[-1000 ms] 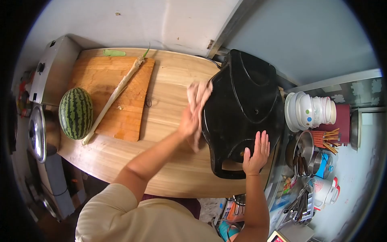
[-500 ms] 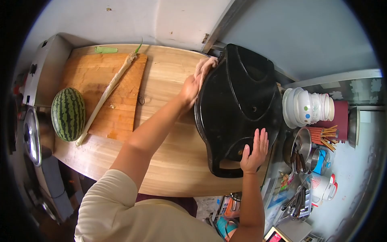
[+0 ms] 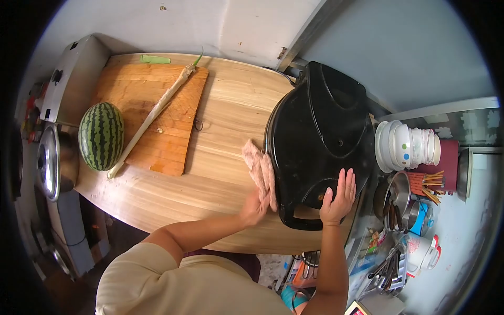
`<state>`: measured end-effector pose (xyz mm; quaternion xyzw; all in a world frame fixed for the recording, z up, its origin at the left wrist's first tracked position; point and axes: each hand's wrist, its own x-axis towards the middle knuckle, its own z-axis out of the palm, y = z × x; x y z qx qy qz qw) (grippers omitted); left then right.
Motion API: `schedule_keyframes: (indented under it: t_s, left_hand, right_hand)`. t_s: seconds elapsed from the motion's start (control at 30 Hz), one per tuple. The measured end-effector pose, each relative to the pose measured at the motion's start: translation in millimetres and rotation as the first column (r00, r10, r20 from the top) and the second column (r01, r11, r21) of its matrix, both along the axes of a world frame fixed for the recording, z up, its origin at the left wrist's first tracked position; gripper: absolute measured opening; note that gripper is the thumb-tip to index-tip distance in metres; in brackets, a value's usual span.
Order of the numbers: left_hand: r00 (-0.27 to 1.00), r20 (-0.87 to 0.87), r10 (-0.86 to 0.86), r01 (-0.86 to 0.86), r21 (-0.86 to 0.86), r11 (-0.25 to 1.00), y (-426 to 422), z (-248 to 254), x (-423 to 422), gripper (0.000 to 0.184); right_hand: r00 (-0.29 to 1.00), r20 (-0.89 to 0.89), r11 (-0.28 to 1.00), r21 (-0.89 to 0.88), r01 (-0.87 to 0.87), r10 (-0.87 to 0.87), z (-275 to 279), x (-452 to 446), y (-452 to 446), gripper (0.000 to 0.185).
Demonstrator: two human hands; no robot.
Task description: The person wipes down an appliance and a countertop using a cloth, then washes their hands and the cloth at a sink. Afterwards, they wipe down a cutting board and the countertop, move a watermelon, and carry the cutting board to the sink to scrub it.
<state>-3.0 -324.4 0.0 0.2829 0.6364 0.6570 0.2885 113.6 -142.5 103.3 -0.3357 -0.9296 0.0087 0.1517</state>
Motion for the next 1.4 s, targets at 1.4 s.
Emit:
schedule_keyframes:
  t_s: [1.4]
  left_hand:
    - [0.916,0.306,-0.259,0.294,-0.075,0.953,10.9,42.1,71.5,0.034]
  right_hand:
    - [0.994,-0.103,0.997,0.064,0.052,-0.046,-7.5,24.6,21.8,0.052]
